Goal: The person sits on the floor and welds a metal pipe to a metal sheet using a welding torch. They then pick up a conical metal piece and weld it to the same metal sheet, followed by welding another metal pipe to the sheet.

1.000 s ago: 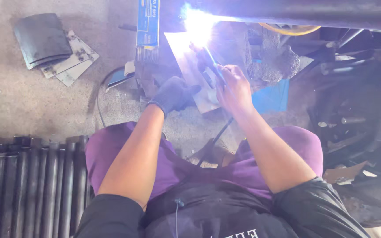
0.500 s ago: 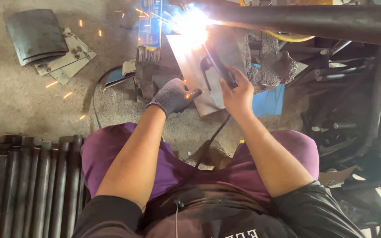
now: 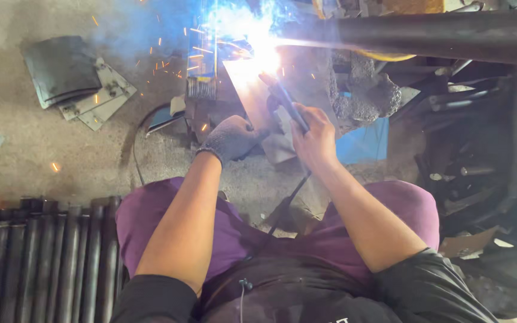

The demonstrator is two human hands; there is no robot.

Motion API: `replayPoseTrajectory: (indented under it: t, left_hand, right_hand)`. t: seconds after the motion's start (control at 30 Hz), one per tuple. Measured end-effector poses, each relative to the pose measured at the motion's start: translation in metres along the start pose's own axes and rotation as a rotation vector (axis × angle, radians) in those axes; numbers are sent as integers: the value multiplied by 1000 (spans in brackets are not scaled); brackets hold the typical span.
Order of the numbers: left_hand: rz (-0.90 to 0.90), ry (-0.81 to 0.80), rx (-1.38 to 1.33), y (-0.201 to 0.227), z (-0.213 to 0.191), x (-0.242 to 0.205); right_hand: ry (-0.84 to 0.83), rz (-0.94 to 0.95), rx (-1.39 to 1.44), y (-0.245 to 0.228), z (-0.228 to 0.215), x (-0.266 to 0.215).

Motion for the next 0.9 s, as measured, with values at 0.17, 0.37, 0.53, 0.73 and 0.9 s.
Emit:
replayPoseTrajectory:
  t: [0.17, 0.37, 0.53, 0.73, 0.9]
  left_hand:
    - [1, -2, 2, 5, -4, -5]
    - [-36, -34, 8, 3, -2, -3]
    - [30, -34, 32, 5, -3, -6]
    - [-57, -71, 101, 13, -6, -8]
    - [25, -36, 147, 11, -13, -18]
  right_hand:
    - [32, -52, 21, 3, 2, -2]
    - [21, 31, 58, 6, 7, -4]
    - [34, 9, 41, 6, 6, -2]
    - [-95, 365, 206, 5, 5, -2]
    - [13, 59, 36, 2, 3, 0]
Point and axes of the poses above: each hand's wrist, its own x-axis towards the middle knuckle, its own z-axis out of the palm, y = z × x, the point moved 3 cm from there along x, towards the middle knuckle, and after that the axes turned 1 degree about -x, right-handed, at the moved point
